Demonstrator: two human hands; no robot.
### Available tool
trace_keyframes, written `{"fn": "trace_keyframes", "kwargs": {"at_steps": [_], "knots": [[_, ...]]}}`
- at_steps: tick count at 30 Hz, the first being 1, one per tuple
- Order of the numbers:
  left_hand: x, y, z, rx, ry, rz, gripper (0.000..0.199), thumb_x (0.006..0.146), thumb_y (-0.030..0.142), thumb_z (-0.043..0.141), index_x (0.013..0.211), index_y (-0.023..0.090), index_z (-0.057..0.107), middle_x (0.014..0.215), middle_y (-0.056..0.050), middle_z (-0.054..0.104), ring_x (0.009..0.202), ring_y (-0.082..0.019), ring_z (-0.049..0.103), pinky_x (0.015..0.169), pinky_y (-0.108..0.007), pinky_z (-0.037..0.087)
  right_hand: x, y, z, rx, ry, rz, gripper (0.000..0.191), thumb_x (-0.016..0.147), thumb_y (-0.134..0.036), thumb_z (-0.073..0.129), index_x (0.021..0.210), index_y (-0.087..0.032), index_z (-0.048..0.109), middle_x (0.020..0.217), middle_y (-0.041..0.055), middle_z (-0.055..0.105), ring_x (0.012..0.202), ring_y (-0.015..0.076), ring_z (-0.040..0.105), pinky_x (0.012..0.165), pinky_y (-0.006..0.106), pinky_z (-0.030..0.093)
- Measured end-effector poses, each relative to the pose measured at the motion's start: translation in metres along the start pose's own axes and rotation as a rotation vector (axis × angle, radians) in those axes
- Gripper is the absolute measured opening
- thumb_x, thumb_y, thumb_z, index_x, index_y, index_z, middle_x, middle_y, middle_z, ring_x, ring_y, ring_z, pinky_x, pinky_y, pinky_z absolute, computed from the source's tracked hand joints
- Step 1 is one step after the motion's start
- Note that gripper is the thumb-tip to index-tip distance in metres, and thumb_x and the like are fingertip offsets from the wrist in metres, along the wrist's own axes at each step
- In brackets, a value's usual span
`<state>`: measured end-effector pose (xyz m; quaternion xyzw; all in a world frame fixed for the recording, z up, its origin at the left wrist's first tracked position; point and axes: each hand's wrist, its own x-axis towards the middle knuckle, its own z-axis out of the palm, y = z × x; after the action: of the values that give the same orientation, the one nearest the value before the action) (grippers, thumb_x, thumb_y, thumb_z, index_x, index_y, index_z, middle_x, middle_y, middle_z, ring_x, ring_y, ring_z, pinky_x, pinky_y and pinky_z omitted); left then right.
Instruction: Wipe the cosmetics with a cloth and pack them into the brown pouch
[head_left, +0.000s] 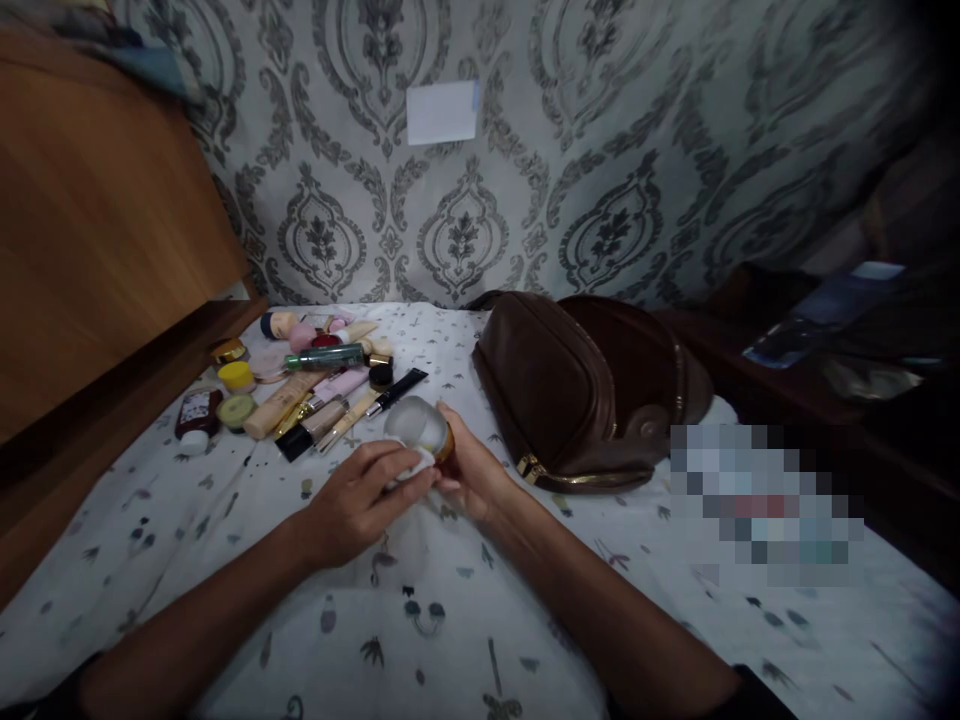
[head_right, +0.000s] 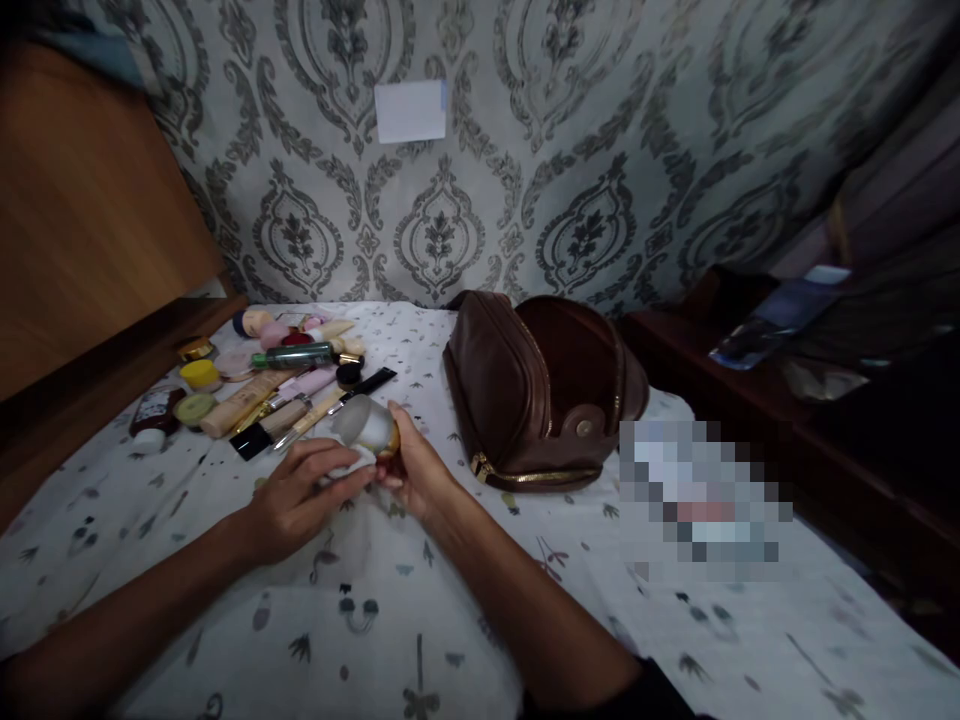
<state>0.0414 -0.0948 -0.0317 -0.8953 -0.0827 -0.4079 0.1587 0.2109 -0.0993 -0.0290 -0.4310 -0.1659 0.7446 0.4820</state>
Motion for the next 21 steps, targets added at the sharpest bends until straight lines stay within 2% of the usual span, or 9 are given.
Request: {"fn": "trace_keyframes", "kwargs": {"at_steps": [2,5,13,21], "knots": [[0.0025,0.0025,-0.0004,-0.068,0.063,-0.070,0.023,0.095,0.009,0.052,0.116,0.013,0.062,0.105,-0.011,0.061,0.102,-0.021,0.056,0.085,-0.034,0.054,0.0009,-0.0006,-0.0005,0.042,-0.026,0.061,0.051,0.096,-0.056,0.039,0.064,-0.017,0.048,0.043,-0.0042,0.044,0.030,0.0037,0.034,0.025,0.010,0.016],[0.0046,0.0051,-0.0015,-0.153,0.106,-0.129,0.023,0.095,0.007,0.050,0.116,0.012,0.060,0.104,-0.010,0.057,0.101,-0.021,0.055,0.086,-0.034,0.052,0.0021,-0.0002,-0.0023,0.072,-0.076,0.064,0.049,0.095,-0.054,0.043,0.064,-0.017,0.048,0.043,-0.0047,0.044,0.029,0.0033,0.034,0.024,0.009,0.015],[0.0049,0.0044,-0.0085,-0.308,0.066,-0.262,0.029,0.096,0.007,0.045,0.122,0.017,0.054,0.103,-0.010,0.055,0.097,-0.020,0.055,0.083,-0.034,0.051,0.0017,0.0015,-0.0074,-0.121,-0.096,0.009,0.051,0.087,-0.065,0.052,0.070,-0.017,0.054,0.044,-0.0041,0.048,0.029,0.0050,0.037,0.023,0.012,0.018],[-0.0007,0.0017,-0.0057,-0.264,0.069,-0.379,0.032,0.095,0.010,0.048,0.125,0.019,0.052,0.109,-0.009,0.055,0.102,-0.021,0.055,0.089,-0.036,0.049,-0.0007,0.0087,-0.0044,-0.222,-0.126,-0.085,0.042,0.087,-0.057,0.058,0.075,-0.017,0.056,0.046,-0.0041,0.052,0.033,0.0065,0.043,0.026,0.013,0.020]]}}
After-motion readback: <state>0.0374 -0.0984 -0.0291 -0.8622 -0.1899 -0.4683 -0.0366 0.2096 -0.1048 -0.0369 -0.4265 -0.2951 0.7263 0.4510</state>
